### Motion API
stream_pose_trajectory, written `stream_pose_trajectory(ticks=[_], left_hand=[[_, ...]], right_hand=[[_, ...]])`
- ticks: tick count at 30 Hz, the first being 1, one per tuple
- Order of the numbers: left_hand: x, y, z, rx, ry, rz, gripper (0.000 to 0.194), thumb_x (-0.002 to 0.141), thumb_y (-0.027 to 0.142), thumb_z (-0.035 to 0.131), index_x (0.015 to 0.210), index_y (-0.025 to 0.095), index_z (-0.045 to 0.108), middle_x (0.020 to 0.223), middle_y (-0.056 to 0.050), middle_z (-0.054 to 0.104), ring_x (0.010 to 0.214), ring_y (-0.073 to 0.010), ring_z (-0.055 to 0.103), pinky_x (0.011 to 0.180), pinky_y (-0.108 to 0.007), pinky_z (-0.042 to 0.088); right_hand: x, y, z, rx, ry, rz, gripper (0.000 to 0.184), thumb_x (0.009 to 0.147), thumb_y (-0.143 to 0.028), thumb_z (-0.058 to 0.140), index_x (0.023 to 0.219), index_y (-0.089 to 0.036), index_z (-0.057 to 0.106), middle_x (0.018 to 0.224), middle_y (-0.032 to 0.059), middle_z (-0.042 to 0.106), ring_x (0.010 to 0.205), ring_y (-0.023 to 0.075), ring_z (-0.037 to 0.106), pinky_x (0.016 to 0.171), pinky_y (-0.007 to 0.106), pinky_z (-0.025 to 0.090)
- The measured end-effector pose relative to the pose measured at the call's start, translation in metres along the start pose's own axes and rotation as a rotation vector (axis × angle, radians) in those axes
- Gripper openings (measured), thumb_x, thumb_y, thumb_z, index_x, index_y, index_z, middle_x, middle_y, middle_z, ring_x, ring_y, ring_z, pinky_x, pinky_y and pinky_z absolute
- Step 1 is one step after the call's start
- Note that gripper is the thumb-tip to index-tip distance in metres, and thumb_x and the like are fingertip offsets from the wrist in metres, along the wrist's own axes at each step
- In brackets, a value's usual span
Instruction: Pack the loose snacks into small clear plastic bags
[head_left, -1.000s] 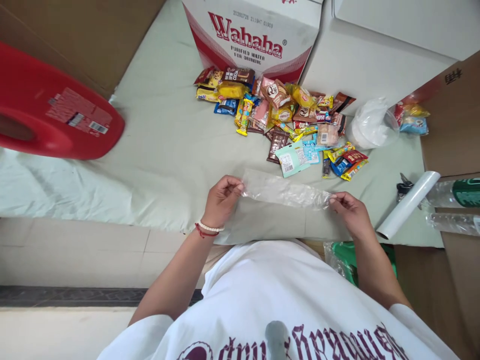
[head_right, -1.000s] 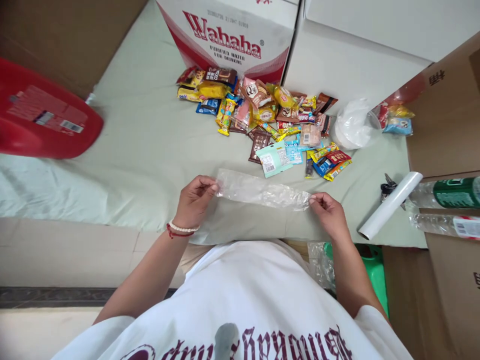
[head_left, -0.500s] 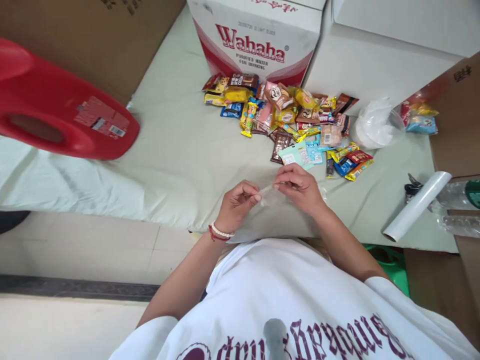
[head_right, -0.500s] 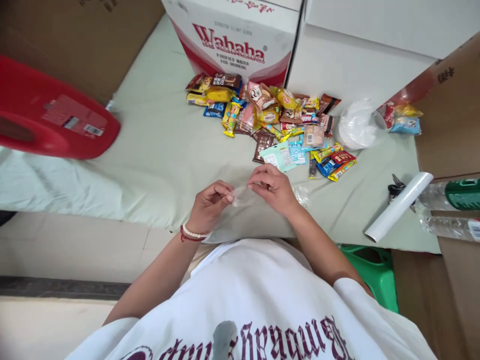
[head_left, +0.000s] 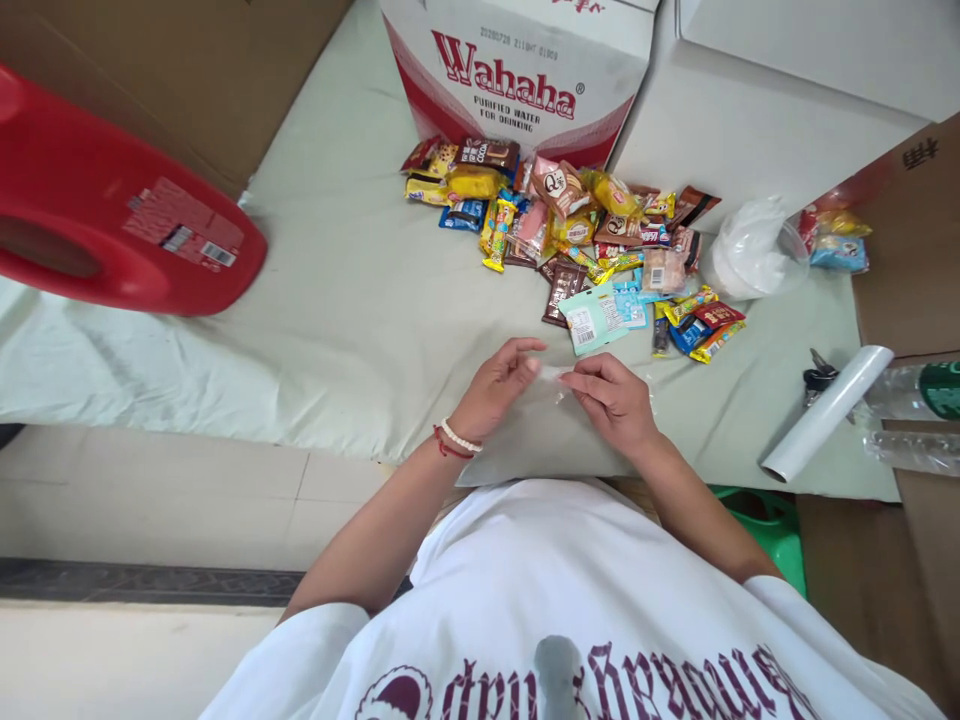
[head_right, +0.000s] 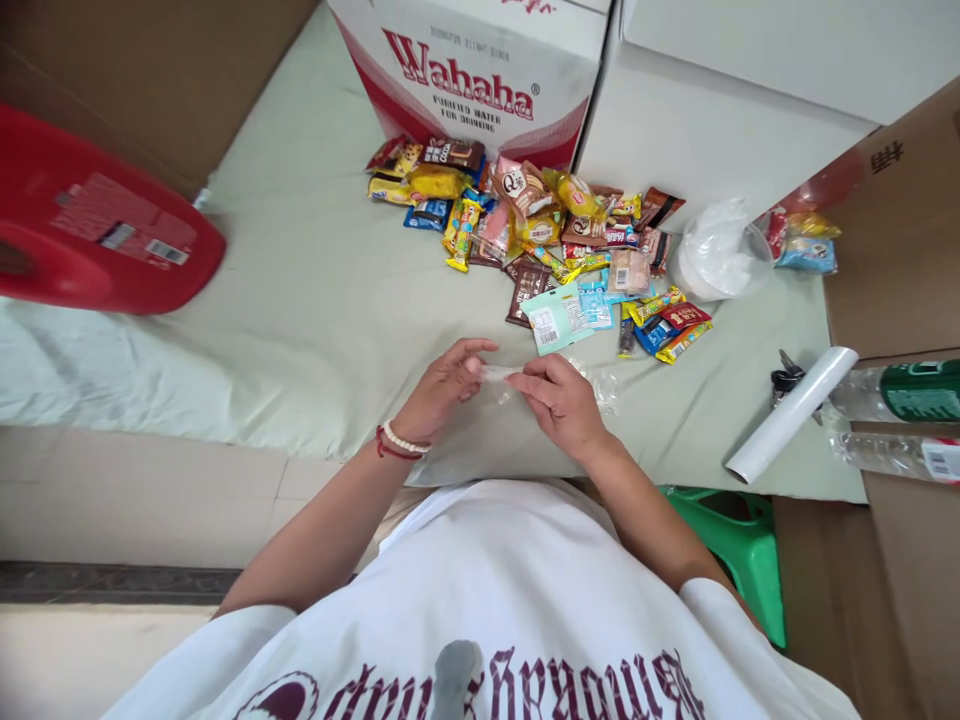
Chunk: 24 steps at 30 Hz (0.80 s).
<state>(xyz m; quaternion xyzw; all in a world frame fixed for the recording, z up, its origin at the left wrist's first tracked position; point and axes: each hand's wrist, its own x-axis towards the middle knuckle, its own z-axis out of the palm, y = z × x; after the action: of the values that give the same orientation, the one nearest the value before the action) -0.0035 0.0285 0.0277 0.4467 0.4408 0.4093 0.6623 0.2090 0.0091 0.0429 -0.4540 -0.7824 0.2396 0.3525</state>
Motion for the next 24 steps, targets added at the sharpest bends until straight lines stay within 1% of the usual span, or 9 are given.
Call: stream_pose_trajectory(ticks=[3, 6, 10, 12, 15, 18, 22, 23, 24], left_hand=[[0.002, 0.005, -0.003, 0.204, 0.002, 0.111, 0.029, 0.077, 0.048, 0.082, 0.086, 0.022, 0.077, 0.074, 0.001, 0.053, 0.067, -0.0126, 0.045, 0.065, -0.027, 0.038], [0.001, 0.004, -0.002, 0.112, 0.087, 0.137, 0.026, 0.081, 0.045, 0.077, 0.075, 0.02, 0.075, 0.076, -0.001, 0.055, 0.073, -0.0139, 0.049, 0.069, -0.028, 0.041], [0.002, -0.003, 0.0, -0.226, 0.195, -0.069, 0.031, 0.076, 0.048, 0.078, 0.074, 0.019, 0.069, 0.08, -0.001, 0.059, 0.072, -0.012, 0.053, 0.062, -0.024, 0.043], [0.003, -0.007, 0.001, -0.356, 0.26, -0.164, 0.031, 0.073, 0.046, 0.08, 0.075, 0.019, 0.065, 0.079, 0.001, 0.061, 0.066, -0.0097, 0.053, 0.057, -0.022, 0.043], [0.005, -0.01, 0.0, -0.464, 0.323, -0.209, 0.031, 0.071, 0.042, 0.082, 0.077, 0.019, 0.062, 0.076, 0.002, 0.062, 0.061, -0.008, 0.054, 0.053, -0.02, 0.044], [0.006, -0.01, 0.001, -0.567, 0.349, -0.215, 0.032, 0.067, 0.035, 0.086, 0.078, 0.019, 0.06, 0.077, 0.002, 0.065, 0.066, -0.0099, 0.062, 0.057, -0.022, 0.05], [0.003, -0.005, 0.004, -0.639, 0.312, -0.219, 0.039, 0.063, 0.033, 0.091, 0.079, 0.02, 0.059, 0.083, 0.001, 0.071, 0.076, -0.0146, 0.071, 0.069, -0.028, 0.058], [0.001, -0.004, 0.005, -0.626, 0.308, -0.207, 0.041, 0.061, 0.034, 0.093, 0.079, 0.019, 0.059, 0.083, 0.001, 0.072, 0.076, -0.0146, 0.071, 0.069, -0.028, 0.059], [-0.001, -0.003, 0.006, -0.602, 0.306, -0.192, 0.042, 0.06, 0.035, 0.094, 0.078, 0.019, 0.06, 0.083, 0.001, 0.072, 0.075, -0.0145, 0.071, 0.069, -0.028, 0.059]], right_hand=[[0.007, -0.002, 0.001, -0.012, -0.006, -0.039, 0.024, 0.102, -0.028, 0.054, 0.115, -0.03, 0.075, 0.099, 0.0056, 0.069, 0.086, 0.0178, 0.064, 0.077, 0.031, 0.054], [0.01, -0.004, 0.004, -0.014, 0.035, -0.017, 0.021, 0.102, -0.028, 0.057, 0.118, -0.028, 0.07, 0.101, 0.007, 0.071, 0.088, 0.02, 0.065, 0.081, 0.034, 0.054], [0.004, -0.006, 0.003, -0.058, 0.06, -0.058, 0.019, 0.102, -0.025, 0.053, 0.103, -0.028, 0.072, 0.098, 0.0071, 0.071, 0.088, 0.0209, 0.064, 0.077, 0.036, 0.053], [-0.003, -0.008, 0.003, -0.093, 0.089, -0.095, 0.021, 0.101, -0.023, 0.053, 0.103, -0.029, 0.073, 0.096, 0.0071, 0.071, 0.084, 0.0205, 0.062, 0.073, 0.036, 0.051], [-0.02, -0.011, 0.005, -0.149, 0.101, -0.145, 0.022, 0.099, -0.019, 0.055, 0.105, -0.03, 0.074, 0.095, 0.0071, 0.073, 0.078, 0.0201, 0.06, 0.069, 0.036, 0.049], [-0.041, -0.019, 0.011, -0.163, -0.001, -0.145, 0.024, 0.099, -0.017, 0.055, 0.105, -0.03, 0.074, 0.097, 0.0074, 0.075, 0.078, 0.0201, 0.061, 0.068, 0.035, 0.049], [-0.055, -0.03, 0.013, 0.032, -0.337, -0.152, 0.024, 0.1, -0.018, 0.054, 0.108, -0.027, 0.074, 0.094, 0.0063, 0.076, 0.078, 0.0186, 0.065, 0.067, 0.032, 0.052], [-0.053, -0.032, 0.011, 0.103, -0.373, -0.121, 0.023, 0.101, -0.019, 0.054, 0.109, -0.027, 0.073, 0.093, 0.0052, 0.076, 0.078, 0.0177, 0.067, 0.067, 0.03, 0.053], [-0.049, -0.034, 0.007, 0.161, -0.356, -0.062, 0.021, 0.1, -0.02, 0.056, 0.11, -0.028, 0.073, 0.092, 0.004, 0.075, 0.077, 0.0167, 0.068, 0.068, 0.029, 0.053]])
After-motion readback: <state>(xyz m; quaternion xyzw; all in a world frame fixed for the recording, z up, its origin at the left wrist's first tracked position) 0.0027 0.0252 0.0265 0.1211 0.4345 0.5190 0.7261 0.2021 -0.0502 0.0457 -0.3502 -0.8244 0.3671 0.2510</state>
